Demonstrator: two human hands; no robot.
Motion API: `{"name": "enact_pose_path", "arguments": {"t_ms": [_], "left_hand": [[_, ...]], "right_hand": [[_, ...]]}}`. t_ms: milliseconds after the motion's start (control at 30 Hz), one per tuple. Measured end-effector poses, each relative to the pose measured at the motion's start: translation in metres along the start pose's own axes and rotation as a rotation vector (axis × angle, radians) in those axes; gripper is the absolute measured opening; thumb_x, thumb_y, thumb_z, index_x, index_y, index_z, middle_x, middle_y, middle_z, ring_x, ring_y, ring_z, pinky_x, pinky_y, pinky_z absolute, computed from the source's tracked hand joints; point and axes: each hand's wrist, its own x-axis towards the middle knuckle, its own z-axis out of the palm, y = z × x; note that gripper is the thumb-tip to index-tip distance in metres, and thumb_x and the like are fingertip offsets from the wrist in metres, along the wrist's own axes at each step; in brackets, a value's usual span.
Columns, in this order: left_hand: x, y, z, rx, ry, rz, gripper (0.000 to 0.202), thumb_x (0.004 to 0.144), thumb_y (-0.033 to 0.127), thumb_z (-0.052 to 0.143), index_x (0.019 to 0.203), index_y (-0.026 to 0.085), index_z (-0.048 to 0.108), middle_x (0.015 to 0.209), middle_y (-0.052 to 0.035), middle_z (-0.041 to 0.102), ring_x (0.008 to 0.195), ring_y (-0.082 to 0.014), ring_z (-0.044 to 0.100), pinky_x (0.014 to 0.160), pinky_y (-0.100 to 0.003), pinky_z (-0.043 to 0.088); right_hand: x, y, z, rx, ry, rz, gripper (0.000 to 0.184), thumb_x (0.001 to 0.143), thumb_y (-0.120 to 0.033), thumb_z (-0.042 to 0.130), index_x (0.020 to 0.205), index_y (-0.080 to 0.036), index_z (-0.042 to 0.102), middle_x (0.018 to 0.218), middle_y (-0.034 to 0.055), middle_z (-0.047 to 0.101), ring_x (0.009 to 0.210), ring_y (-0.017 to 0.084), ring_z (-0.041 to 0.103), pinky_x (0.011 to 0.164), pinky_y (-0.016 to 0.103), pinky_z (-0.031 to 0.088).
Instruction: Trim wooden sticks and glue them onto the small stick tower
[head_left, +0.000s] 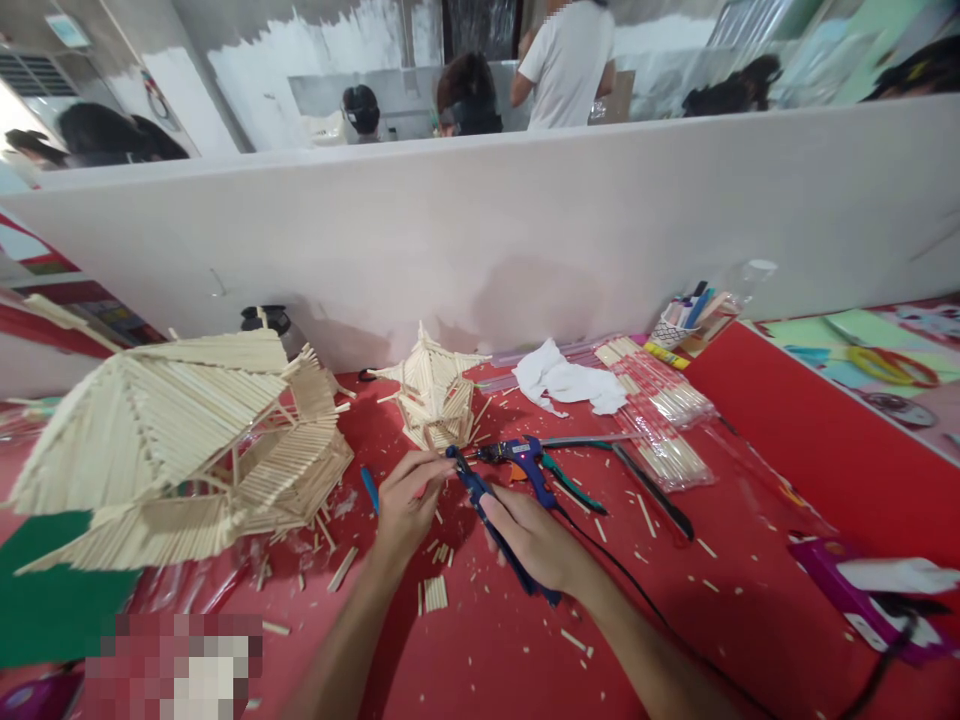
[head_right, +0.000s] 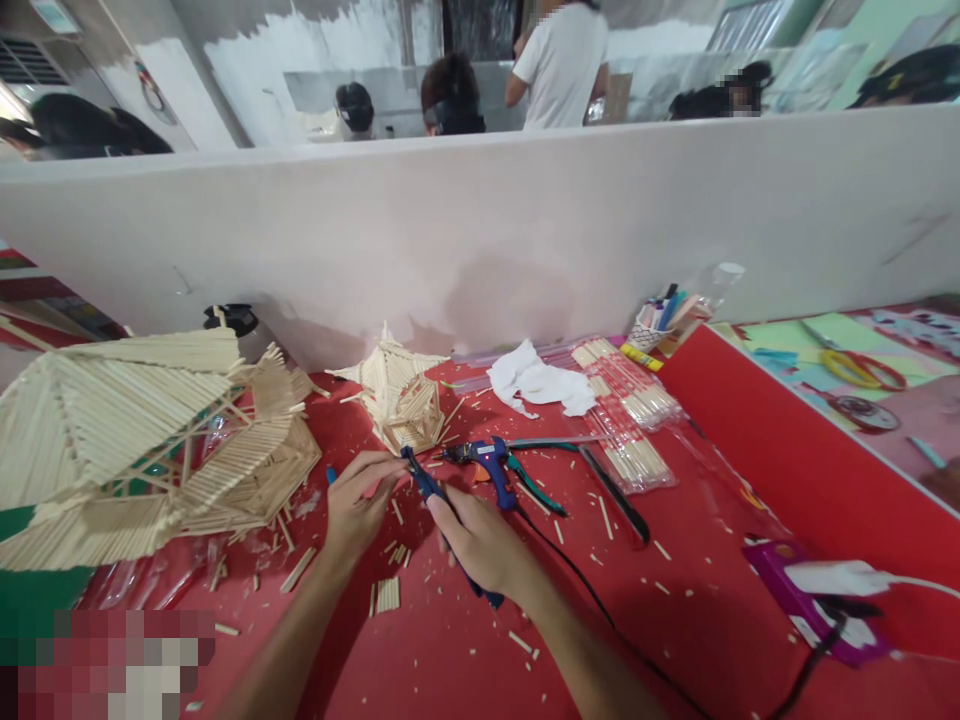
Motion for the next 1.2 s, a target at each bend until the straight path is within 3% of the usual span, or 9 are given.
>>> {"name": "enact_pose_path", "arguments": {"t_ms": [167,500,933,1200], "left_hand": [[-0.004,-0.005,-0.006,0.060,-0.047,0.116,0.021,0.090,0.011,0.056,0.102,0.019,0.071,0.097,-0.0076,0.070,0.088,-0.0142,0.067,0.080,-0.025,0.055],[0.002,0.000,-0.012,0.102,-0.123,0.047,0.016,0.093,0.019,0.053,0.092,0.018,0.069,0.090,-0.0080,0.070,0.085,-0.0155,0.066,0.079,-0.027,0.054],[-0.001,-0.010,-0.016,0.201,-0.270,0.157,0.022,0.095,0.014,0.047,0.103,0.019,0.067,0.100,-0.0082,0.068,0.096,-0.0144,0.064,0.083,-0.026,0.052],[-0.001,-0.007,-0.015,0.262,-0.210,0.133,0.021,0.094,0.015,0.048,0.102,0.018,0.067,0.096,-0.0089,0.071,0.092,-0.0159,0.066,0.086,-0.028,0.054]], "right_hand": [[0.000,-0.001,0.001,-0.014,-0.009,0.010,0.044,0.100,-0.053,0.028,0.081,-0.019,0.049,0.060,-0.0033,0.055,0.048,0.011,0.054,0.051,0.022,0.039],[0.000,0.000,0.003,-0.044,0.027,-0.017,0.044,0.099,-0.054,0.030,0.081,-0.020,0.051,0.058,-0.0029,0.056,0.047,0.011,0.053,0.052,0.024,0.036],[0.001,0.002,0.001,-0.082,0.030,-0.010,0.046,0.099,-0.055,0.030,0.077,-0.020,0.050,0.058,-0.0024,0.057,0.049,0.012,0.054,0.053,0.025,0.036],[0.002,0.000,0.000,-0.159,0.096,-0.056,0.040,0.099,-0.052,0.033,0.076,-0.022,0.049,0.060,-0.0011,0.057,0.059,0.017,0.056,0.058,0.028,0.034]]}}
